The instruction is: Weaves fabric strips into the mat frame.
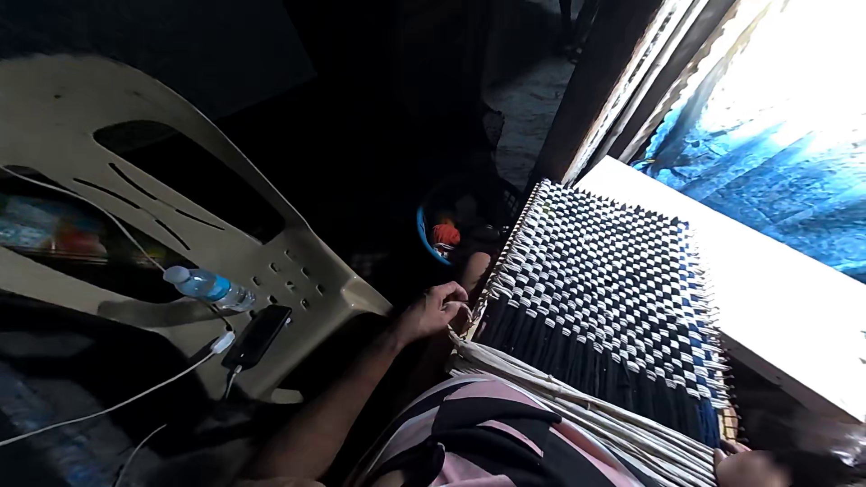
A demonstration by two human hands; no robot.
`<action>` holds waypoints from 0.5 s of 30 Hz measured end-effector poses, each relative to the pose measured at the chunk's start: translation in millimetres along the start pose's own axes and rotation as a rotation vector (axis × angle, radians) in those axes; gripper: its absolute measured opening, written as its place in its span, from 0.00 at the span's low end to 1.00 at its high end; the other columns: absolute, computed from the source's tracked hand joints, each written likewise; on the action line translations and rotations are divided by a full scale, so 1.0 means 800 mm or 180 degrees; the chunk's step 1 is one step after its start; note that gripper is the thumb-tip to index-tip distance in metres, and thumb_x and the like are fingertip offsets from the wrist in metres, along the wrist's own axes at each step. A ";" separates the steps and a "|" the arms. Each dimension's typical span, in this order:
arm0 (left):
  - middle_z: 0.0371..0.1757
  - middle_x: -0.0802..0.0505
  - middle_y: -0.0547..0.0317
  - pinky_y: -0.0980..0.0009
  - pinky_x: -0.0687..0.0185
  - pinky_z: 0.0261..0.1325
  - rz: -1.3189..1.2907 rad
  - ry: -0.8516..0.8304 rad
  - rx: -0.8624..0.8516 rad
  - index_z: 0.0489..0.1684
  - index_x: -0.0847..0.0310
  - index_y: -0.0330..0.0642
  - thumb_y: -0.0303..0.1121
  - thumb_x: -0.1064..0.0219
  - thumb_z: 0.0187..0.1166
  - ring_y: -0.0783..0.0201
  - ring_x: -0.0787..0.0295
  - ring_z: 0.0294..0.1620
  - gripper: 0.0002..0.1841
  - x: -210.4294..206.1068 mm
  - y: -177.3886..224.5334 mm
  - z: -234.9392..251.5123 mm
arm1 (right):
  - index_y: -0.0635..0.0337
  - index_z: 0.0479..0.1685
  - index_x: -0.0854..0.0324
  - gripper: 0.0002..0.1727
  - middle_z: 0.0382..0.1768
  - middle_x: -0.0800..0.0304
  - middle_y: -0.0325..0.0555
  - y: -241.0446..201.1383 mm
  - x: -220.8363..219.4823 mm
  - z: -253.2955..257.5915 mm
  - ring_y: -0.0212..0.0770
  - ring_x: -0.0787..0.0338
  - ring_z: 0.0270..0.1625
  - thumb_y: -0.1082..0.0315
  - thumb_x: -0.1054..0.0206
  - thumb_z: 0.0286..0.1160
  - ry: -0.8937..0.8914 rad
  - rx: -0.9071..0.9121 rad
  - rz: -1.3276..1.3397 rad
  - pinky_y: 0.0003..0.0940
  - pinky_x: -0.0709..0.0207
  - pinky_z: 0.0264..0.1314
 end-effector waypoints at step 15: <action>0.40 0.11 0.61 0.75 0.15 0.49 -0.0772 -0.0273 -0.0453 0.45 0.14 0.35 0.32 0.37 0.86 0.75 0.14 0.38 0.09 0.000 0.037 0.013 | 0.74 0.65 0.18 0.24 0.70 0.20 0.75 -0.007 0.005 0.001 0.68 0.15 0.71 0.60 0.44 0.87 -0.0070 -0.0023 0.0032 0.59 0.22 0.73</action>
Point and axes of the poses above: each hand's wrist, its own z-axis towards the middle knuckle, its own x-axis out of the back of the hand, y = z × x, the point moved 4 cm from there along z, towards the middle knuckle
